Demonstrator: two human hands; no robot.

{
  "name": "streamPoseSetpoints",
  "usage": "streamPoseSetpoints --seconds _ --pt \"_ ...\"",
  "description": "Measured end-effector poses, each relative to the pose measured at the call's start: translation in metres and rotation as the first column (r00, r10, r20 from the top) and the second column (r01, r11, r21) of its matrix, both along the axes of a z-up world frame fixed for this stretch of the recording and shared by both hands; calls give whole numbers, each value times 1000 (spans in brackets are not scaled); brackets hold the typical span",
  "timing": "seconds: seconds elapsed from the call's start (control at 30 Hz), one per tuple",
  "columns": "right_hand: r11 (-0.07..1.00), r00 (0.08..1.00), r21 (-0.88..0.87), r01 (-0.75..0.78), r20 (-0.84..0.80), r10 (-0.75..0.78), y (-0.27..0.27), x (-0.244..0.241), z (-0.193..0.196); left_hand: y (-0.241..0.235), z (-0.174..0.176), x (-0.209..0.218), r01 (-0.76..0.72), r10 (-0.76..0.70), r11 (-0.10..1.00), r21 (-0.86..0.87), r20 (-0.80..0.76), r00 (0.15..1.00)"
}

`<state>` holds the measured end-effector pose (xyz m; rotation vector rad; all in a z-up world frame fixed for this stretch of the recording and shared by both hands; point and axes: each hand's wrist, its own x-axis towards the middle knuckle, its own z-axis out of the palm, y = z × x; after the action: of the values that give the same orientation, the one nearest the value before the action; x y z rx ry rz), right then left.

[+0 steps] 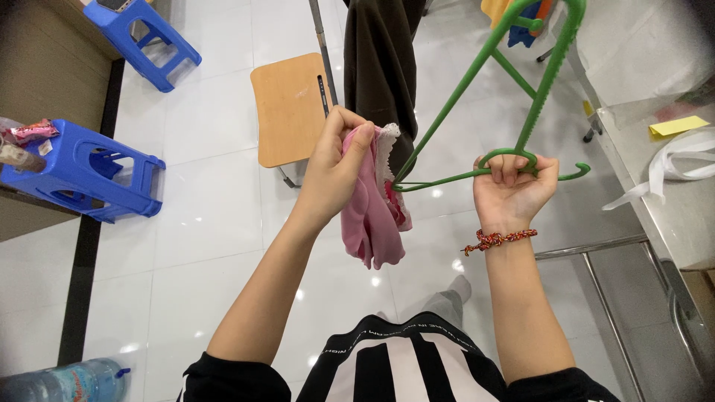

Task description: The person opens a cardboard box and removes a pink garment wrapped in a plastic bag. They unwrap the garment, place it on a green hanger, and hang it on a clothing rack. The person then folds the plastic bag and places it on the table, closes the box, and handles several yellow sticky notes.

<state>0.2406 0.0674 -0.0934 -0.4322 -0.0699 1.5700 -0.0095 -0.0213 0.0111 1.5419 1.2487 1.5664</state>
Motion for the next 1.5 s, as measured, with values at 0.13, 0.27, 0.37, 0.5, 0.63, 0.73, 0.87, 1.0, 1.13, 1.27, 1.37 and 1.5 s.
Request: streamPoseSetpoints --seconds 0.13,0.27,0.37,0.5,0.63,0.73,0.87,1.0,1.13,1.27,1.37,1.5 --pt "1000 1000 -6 -17 27 17 -18 -15 19 -3 14 5 41 -39 999 -32 54 998" --pt "999 998 -3 -49 33 49 -18 -27 2 -9 30 20 124 -111 990 -72 169 979" --pt "996 995 -11 -86 56 87 -6 -31 -30 -8 38 27 184 -166 981 -60 221 961" --pt "989 979 8 -149 144 147 15 -22 -72 5 24 18 235 -222 972 -32 225 949" --pt "979 956 37 -202 225 189 34 -1 -92 -2 30 9 216 -203 976 -30 234 951" --pt "973 903 72 -218 394 173 48 11 -100 -9 34 0 171 -163 985 -24 199 966" --pt "966 830 162 -202 552 81 61 24 -87 -20 35 -11 46 -36 997 -64 155 987" --pt "958 781 228 -173 624 -8 71 49 -71 -25 27 -27 -25 39 996 -85 172 984" --pt "953 782 251 -168 623 -27 67 61 -45 -29 29 -29 -59 78 994 -93 214 974" --pt "932 745 336 -137 655 -126 65 64 -34 -31 30 -28 -57 79 994 -93 259 963" --pt "928 719 356 -112 673 -171 64 67 -30 -33 32 -28 -50 71 995 -89 251 965" --pt "943 699 315 -109 699 -153 50 61 4 -33 31 -35 -23 57 981 -191 176 983"
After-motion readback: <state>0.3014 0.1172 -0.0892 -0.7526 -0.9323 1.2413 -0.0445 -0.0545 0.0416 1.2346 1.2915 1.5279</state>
